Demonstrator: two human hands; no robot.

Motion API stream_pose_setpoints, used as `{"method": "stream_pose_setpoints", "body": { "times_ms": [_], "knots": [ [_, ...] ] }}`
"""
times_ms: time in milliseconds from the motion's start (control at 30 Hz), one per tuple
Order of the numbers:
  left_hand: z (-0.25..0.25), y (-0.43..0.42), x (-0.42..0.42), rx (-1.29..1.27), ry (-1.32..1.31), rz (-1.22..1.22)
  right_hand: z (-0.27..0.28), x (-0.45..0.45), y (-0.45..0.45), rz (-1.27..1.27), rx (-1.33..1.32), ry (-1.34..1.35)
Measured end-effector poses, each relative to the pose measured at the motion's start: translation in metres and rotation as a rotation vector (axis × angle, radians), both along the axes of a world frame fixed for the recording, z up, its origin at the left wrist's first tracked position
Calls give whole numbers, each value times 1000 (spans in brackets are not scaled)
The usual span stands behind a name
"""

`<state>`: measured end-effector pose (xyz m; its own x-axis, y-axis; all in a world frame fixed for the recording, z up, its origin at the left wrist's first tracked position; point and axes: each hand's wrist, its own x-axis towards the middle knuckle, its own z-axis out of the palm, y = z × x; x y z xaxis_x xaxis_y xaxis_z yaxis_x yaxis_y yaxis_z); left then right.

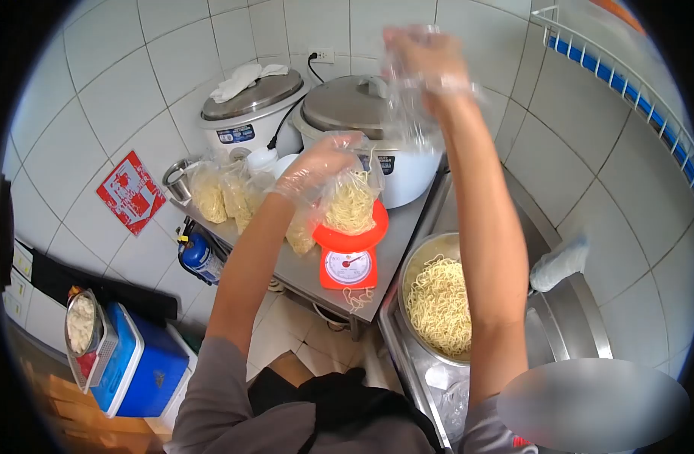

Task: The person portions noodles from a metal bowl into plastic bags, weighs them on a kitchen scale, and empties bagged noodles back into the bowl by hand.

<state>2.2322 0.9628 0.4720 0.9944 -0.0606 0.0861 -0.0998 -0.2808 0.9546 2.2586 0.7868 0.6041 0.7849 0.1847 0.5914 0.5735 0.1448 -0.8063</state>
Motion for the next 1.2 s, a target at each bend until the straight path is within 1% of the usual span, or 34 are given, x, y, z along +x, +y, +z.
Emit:
{"method": "stream_pose_setpoints", "body": {
  "times_ms": [100, 200, 267, 333, 367, 400, 433, 467, 500, 567, 600, 633, 667, 700, 733, 833, 900, 933, 1000, 1033, 1133, 1200],
  "knots": [
    [-1, 3, 3, 66, -9, -11, 35, 10, 9, -73, -185, -124],
    [-1, 4, -1, 44, -21, -2, 7, 19, 11, -119, -491, -123],
    [-3, 7, -3, 44, -63, 3, -35, 10, 1, -326, -532, -342],
    [-7, 7, -4, 68, -89, 29, -88, -28, -12, -365, -368, -154],
    [-9, 8, -5, 96, -97, 56, -137, -37, -23, -174, -276, -73],
    [-11, 9, -6, 126, -107, 84, -174, -67, -28, -34, -270, -1],
    [-12, 12, -7, 171, -124, 70, -206, -96, -23, 33, -263, -70],
    [-15, 14, -7, 176, -135, 85, -243, -117, -30, -176, -806, -45],
    [-18, 15, -7, 186, -145, 97, -272, -134, -28, -104, -839, -52],
    [-22, 14, -9, 182, -165, 101, -338, -138, -8, -273, -970, -152],
    [-23, 13, -11, 165, -177, 96, -365, -136, -6, -306, -971, -229],
    [-22, 12, -12, 148, -191, 91, -387, -132, -3, -341, -971, -307],
    [-22, 12, -16, 182, -196, 104, -391, -132, 0, -373, -972, -387],
    [-21, 13, -20, 215, -201, 118, -394, -129, -3, -297, -942, -424],
    [-21, 12, -26, 245, -204, 134, -399, -127, -4, -268, -912, -379],
    [-6, 1, -55, 309, -163, 243, -438, -118, -6, -192, -862, -246],
    [-12, 1, -62, 145, -184, 183, -465, -109, -7, -177, -865, -165],
    [-14, 1, -64, 64, -198, 152, -462, -106, -10, -148, -887, -90],
    [-23, 6, -60, 62, -217, 61, -437, -93, -16, -99, -925, 55],
    [-27, 8, -59, 60, -225, 15, -419, -90, -20, -92, -1081, 113],
    [-33, 3, -61, 6, -178, 11, -388, -80, -36, 36, -784, 252],
    [-39, 8, -54, 194, -229, 18, -298, -101, -45, -163, -839, 313]
  ]
}}
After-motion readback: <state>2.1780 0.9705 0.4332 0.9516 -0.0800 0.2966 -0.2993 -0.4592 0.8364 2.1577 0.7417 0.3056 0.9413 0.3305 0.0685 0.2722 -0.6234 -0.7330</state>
